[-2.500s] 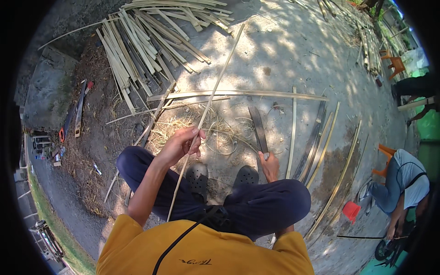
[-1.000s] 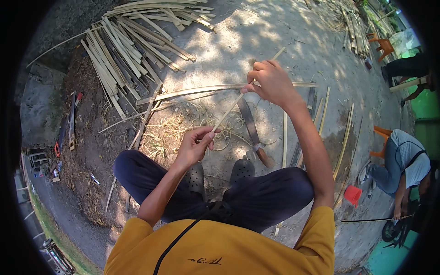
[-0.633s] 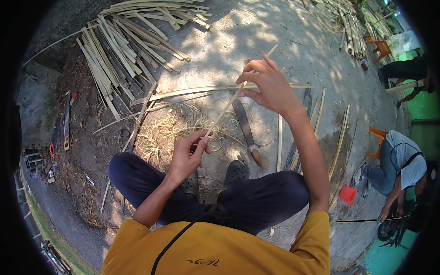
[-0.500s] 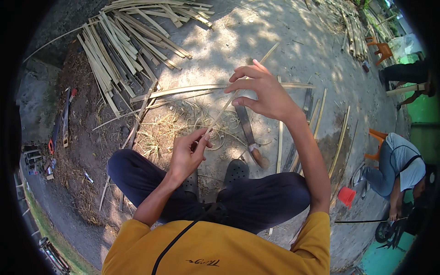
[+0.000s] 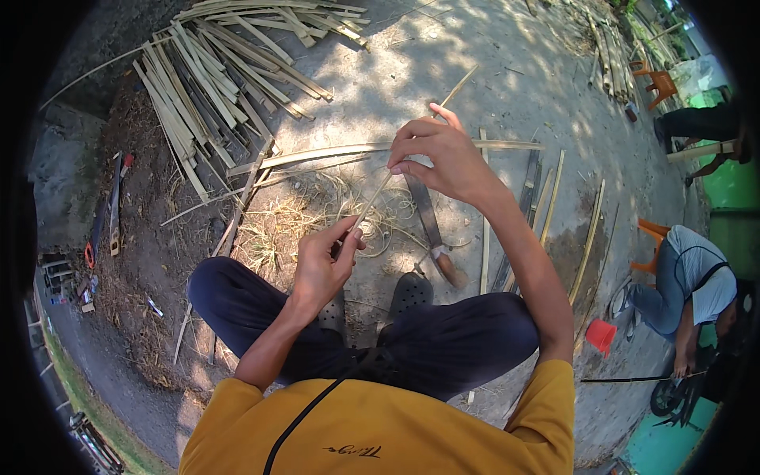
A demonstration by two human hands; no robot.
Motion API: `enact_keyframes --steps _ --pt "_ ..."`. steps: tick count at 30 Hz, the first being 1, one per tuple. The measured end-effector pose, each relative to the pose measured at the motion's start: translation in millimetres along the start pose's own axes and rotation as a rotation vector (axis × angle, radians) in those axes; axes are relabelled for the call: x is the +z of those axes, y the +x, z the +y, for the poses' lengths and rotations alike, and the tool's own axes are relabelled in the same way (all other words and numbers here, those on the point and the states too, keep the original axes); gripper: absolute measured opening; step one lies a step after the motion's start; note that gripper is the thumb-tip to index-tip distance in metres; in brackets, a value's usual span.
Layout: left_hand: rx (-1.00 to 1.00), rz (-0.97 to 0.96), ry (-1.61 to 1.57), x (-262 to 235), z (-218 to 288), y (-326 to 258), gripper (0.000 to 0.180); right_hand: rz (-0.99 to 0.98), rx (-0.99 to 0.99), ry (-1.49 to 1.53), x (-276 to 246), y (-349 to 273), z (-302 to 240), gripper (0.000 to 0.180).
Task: The person scrapes a thin strip of bamboo using a large knife, removing shavings from its surface. They hold the strip with one hand and pull the blade along its length while sitting.
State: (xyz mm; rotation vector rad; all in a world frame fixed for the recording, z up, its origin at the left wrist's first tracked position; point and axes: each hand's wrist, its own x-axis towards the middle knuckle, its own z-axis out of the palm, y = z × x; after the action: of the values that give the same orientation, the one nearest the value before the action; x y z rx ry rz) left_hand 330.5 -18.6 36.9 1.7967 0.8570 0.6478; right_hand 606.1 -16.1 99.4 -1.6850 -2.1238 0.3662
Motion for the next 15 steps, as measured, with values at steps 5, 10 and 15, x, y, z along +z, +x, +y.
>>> enact_keyframes --steps 5,10,15 --pt "-0.077 -0.015 -0.058 -2 -3 3 0.025 0.069 -0.106 0.03 10 1 -6 0.005" --pt "-0.113 0.015 -0.032 -10 -22 10 0.026 0.105 -0.029 0.157 6 2 -10 0.006" --pt "-0.289 0.101 -0.046 -52 -14 19 0.027 0.101 0.294 0.431 28 -23 62 0.028"
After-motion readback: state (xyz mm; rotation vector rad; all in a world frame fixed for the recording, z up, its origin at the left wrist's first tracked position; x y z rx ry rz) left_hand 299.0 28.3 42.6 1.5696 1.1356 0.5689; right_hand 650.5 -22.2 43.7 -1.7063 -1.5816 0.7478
